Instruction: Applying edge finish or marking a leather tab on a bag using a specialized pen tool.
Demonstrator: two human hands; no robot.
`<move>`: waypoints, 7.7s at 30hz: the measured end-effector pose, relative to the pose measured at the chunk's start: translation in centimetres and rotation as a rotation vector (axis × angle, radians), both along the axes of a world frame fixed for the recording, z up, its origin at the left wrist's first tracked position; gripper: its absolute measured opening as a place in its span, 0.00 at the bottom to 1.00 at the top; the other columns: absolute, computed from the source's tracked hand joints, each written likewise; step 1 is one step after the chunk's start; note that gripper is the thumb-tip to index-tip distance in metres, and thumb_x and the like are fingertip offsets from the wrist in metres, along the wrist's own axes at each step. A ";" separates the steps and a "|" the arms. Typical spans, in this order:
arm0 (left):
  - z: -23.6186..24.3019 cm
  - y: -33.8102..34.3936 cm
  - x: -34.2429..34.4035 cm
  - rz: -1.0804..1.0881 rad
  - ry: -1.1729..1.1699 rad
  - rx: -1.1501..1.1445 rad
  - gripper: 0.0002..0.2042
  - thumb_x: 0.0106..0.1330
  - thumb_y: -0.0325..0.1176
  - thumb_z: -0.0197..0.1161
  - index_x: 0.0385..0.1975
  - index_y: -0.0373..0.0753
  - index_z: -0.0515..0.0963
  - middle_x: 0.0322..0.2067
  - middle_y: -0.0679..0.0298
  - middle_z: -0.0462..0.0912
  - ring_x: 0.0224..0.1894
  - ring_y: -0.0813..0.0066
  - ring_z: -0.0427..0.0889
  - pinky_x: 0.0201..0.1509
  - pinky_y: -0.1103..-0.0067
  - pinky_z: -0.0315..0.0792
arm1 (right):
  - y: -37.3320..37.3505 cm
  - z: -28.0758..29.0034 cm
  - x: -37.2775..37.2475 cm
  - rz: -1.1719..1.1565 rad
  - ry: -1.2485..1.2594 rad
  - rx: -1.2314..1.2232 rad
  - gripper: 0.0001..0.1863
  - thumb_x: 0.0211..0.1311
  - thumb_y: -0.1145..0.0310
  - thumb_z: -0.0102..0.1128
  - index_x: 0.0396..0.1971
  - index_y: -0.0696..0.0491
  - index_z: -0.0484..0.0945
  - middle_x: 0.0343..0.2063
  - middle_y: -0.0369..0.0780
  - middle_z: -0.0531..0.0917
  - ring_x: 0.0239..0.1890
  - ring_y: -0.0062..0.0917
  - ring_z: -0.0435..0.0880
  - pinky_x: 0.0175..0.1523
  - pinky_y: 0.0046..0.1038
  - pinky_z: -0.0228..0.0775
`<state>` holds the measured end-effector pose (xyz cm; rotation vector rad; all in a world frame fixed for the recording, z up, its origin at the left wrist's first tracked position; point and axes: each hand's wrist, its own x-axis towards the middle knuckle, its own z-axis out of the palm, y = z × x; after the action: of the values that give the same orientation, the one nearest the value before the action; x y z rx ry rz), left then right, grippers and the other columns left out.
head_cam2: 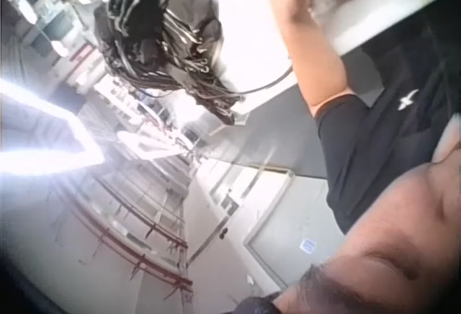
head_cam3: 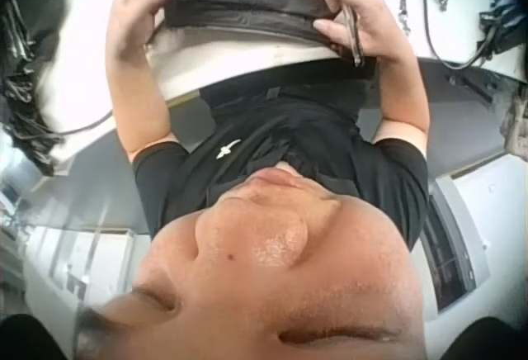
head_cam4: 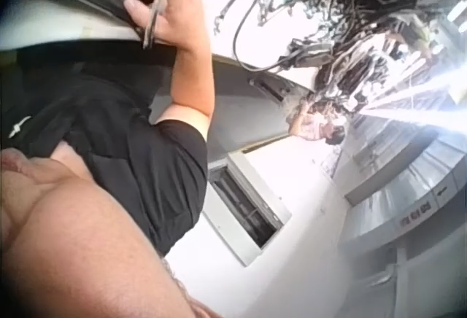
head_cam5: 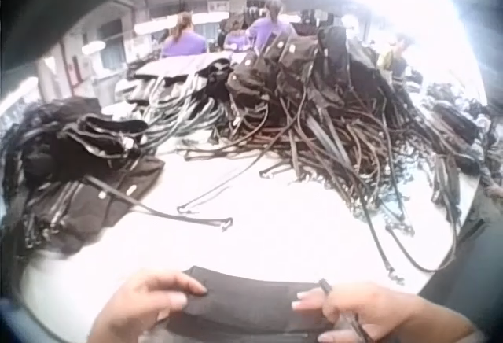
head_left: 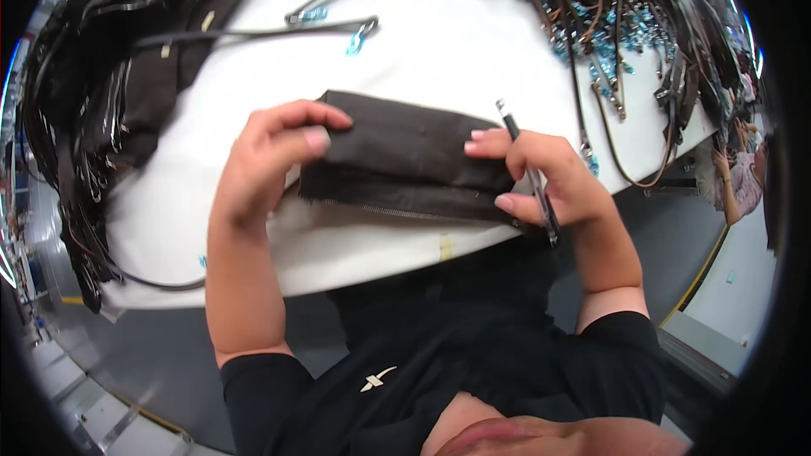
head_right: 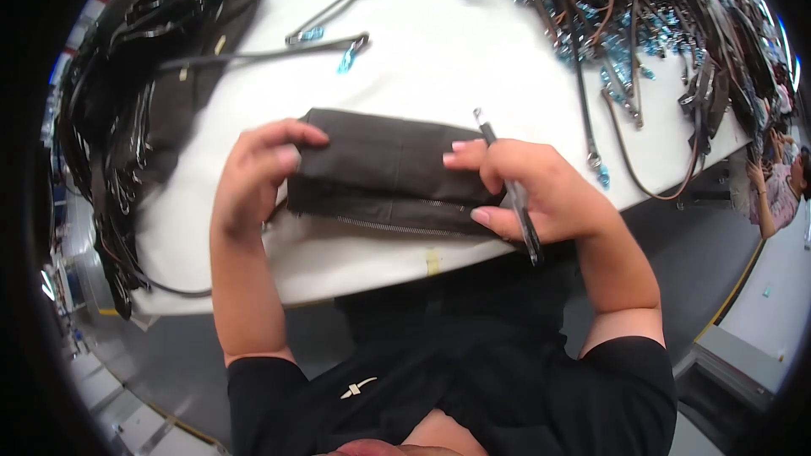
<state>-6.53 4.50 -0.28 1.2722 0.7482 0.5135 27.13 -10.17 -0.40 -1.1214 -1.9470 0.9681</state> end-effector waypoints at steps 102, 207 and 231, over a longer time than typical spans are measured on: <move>3.5 -5.3 8.6 -0.033 0.231 1.097 0.11 0.66 0.36 0.66 0.37 0.35 0.76 0.29 0.50 0.82 0.35 0.45 0.84 0.41 0.59 0.77 | 5.4 -0.6 -4.8 -0.373 0.725 -0.391 0.12 0.78 0.64 0.53 0.48 0.56 0.78 0.36 0.34 0.84 0.37 0.13 0.84 0.41 0.18 0.75; -0.1 -3.4 4.4 -0.566 0.699 0.956 0.30 0.59 0.61 0.64 0.55 0.46 0.83 0.71 0.50 0.68 0.70 0.46 0.70 0.70 0.59 0.63 | 5.6 -0.2 -5.2 -0.149 -0.208 0.091 0.11 0.42 0.83 0.68 0.30 0.59 0.80 0.25 0.44 0.84 0.24 0.35 0.85 0.30 0.29 0.77; -1.8 -4.7 4.1 -0.467 0.715 1.050 0.32 0.56 0.60 0.66 0.56 0.46 0.82 0.72 0.51 0.66 0.71 0.45 0.68 0.74 0.55 0.60 | 5.9 -0.7 -4.3 0.124 -0.194 0.129 0.11 0.41 0.85 0.65 0.29 0.62 0.78 0.24 0.47 0.81 0.21 0.37 0.82 0.26 0.32 0.74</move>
<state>-2.47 -0.24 -2.10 2.6127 0.7258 0.0037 22.79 -4.25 -1.10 -1.0655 -2.2240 0.8084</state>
